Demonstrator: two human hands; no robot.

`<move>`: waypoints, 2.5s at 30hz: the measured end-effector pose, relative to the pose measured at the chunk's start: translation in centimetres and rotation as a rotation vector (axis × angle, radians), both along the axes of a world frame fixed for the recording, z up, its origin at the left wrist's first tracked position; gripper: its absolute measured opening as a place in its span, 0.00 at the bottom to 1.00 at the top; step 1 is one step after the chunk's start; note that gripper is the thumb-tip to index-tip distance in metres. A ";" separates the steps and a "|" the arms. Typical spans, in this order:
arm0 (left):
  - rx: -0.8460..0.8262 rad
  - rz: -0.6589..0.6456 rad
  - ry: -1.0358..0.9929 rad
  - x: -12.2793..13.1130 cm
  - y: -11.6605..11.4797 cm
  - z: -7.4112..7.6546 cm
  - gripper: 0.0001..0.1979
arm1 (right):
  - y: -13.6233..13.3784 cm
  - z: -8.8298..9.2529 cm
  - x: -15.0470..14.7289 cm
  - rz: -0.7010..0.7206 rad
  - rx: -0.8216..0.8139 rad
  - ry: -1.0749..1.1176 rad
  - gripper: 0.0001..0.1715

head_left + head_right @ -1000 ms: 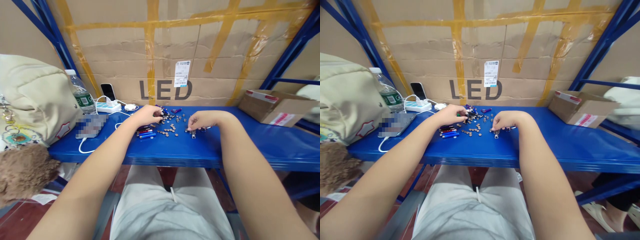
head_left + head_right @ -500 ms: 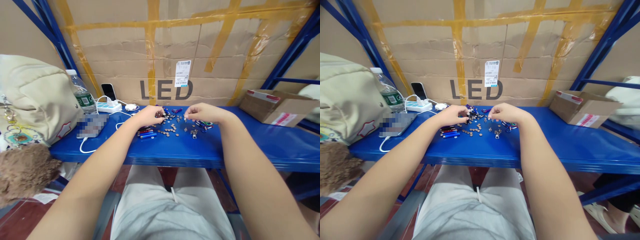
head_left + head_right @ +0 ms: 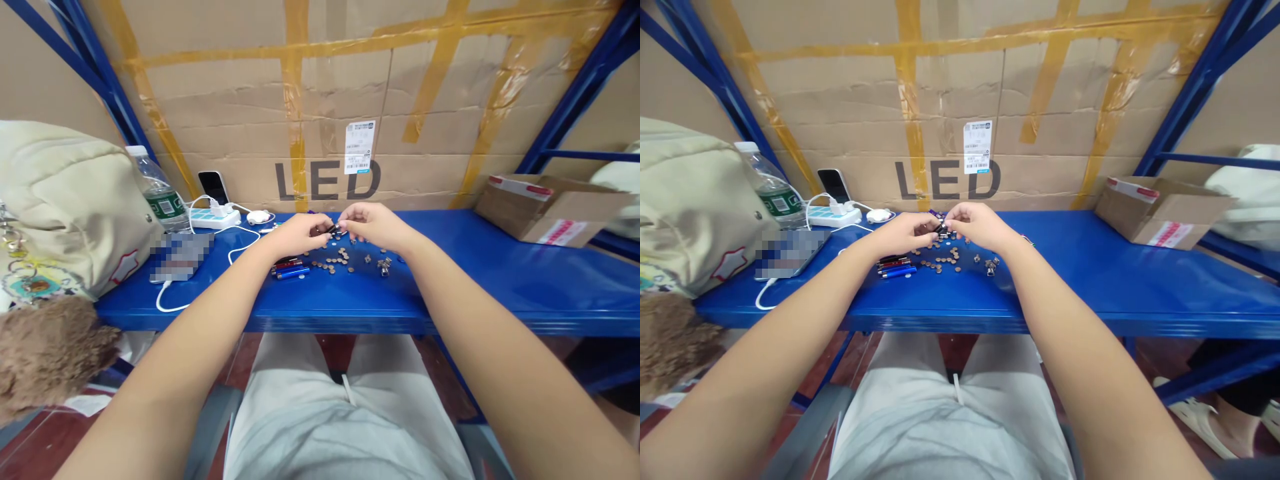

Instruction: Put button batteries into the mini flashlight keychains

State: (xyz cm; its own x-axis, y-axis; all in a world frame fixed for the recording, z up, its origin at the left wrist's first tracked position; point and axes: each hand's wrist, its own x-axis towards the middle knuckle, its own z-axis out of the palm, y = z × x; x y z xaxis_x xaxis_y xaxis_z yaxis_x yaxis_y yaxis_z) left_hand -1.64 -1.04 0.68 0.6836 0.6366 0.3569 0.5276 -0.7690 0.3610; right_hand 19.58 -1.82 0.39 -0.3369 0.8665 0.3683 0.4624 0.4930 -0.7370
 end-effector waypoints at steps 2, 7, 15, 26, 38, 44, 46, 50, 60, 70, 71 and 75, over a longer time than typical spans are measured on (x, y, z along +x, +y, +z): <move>0.005 -0.008 0.003 0.0 0.0 0.1 0.11 | 0.1 -0.1 0.1 0.002 0.010 0.010 0.06; 0.098 -0.001 0.032 0.0 0.2 0.1 0.12 | 0.1 -0.1 -0.1 -0.005 0.034 -0.001 0.05; 0.273 0.008 0.086 0.0 0.6 0.3 0.12 | 0.2 -0.1 -0.1 -0.053 0.029 -0.051 0.05; 0.618 0.143 0.356 0.2 0.3 -0.5 0.15 | 0.9 -1.7 -0.5 0.026 -0.250 0.113 0.15; 0.375 0.165 0.014 0.7 1.1 -0.5 0.12 | 0.5 -0.9 -0.8 -0.022 -0.097 0.051 0.18; -0.005 0.114 -0.130 0.1 0.9 0.1 0.13 | 0.8 -1.0 -0.3 -0.110 0.318 -0.322 0.13; -0.057 0.095 -0.146 0.1 0.7 0.2 0.14 | 0.8 -1.0 -0.1 -0.083 0.320 -0.311 0.12; 0.010 0.060 -0.171 0.3 0.6 -0.1 0.12 | 0.6 -0.9 -0.1 -0.023 0.333 -0.270 0.12; 0.390 0.052 -0.185 1.3 1.0 -1.7 0.11 | -0.1 -0.7 -0.2 0.047 0.053 -0.040 0.19; 0.758 0.202 0.101 1.6 -0.1 -1.5 0.13 | 0.7 -1.4 -0.7 0.106 -0.393 0.361 0.20; 0.771 0.203 0.116 1.6 -0.1 -1.4 0.14 | 0.7 -1.4 -0.7 0.113 -0.420 0.380 0.19; 0.729 0.205 0.103 1.8 0.0 -1.2 0.15 | 0.8 -1.2 -0.5 0.107 -0.431 0.361 0.20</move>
State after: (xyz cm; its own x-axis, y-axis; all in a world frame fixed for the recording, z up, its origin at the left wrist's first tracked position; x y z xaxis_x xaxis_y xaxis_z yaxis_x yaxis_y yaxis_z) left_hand 0.14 -1.07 -0.57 0.6300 0.3825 0.6758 0.6889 -0.6769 -0.2591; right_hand 19.04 -1.05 -0.84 -0.3499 0.9318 0.0970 0.1078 0.1429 -0.9838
